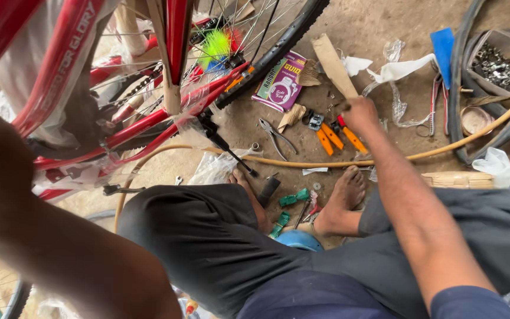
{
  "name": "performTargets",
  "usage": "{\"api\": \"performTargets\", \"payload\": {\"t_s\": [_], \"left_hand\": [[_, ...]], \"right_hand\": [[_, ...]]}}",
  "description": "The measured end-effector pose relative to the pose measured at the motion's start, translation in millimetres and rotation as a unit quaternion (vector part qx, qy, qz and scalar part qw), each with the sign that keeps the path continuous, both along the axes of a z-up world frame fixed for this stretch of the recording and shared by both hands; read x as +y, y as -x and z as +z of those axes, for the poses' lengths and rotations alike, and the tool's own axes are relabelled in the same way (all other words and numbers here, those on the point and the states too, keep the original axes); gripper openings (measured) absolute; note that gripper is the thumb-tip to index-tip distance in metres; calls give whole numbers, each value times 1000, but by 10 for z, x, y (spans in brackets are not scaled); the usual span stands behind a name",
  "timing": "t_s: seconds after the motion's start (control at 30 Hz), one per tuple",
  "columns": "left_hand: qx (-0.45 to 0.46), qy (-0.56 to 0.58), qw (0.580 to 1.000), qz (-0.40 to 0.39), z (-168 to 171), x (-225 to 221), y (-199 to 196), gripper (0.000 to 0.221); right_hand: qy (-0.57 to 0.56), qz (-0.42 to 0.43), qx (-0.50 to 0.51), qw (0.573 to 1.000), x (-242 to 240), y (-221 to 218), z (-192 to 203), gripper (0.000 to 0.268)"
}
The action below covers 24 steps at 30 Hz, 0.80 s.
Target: The person assembles a bicycle by hand, removing small parts from plastic bags and attaching them to the frame.
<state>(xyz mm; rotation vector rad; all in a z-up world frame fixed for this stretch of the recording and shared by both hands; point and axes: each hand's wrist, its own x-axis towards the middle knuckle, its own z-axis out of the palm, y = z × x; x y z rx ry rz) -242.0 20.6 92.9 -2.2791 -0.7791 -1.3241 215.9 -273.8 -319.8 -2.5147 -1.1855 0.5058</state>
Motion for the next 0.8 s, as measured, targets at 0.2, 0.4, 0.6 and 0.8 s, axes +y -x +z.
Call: {"api": "performTargets", "payload": {"t_s": [0.2, 0.4, 0.6, 0.8], "left_hand": [[-2, 7, 998, 61, -354, -136, 91, 18], [-168, 21, 985, -37, -196, -386, -123, 12], [-109, -23, 994, -4, -197, -471, -52, 12], [-33, -90, 995, 23, -228, -456, 25, 15]], "right_hand": [[-116, -105, -5, 988, -265, 250, -403, 12], [-71, -6, -44, 996, 296, 249, -544, 29], [44, -17, -45, 998, 362, 274, -916, 23], [34, 24, -57, 997, 274, 230, -1067, 24]]}}
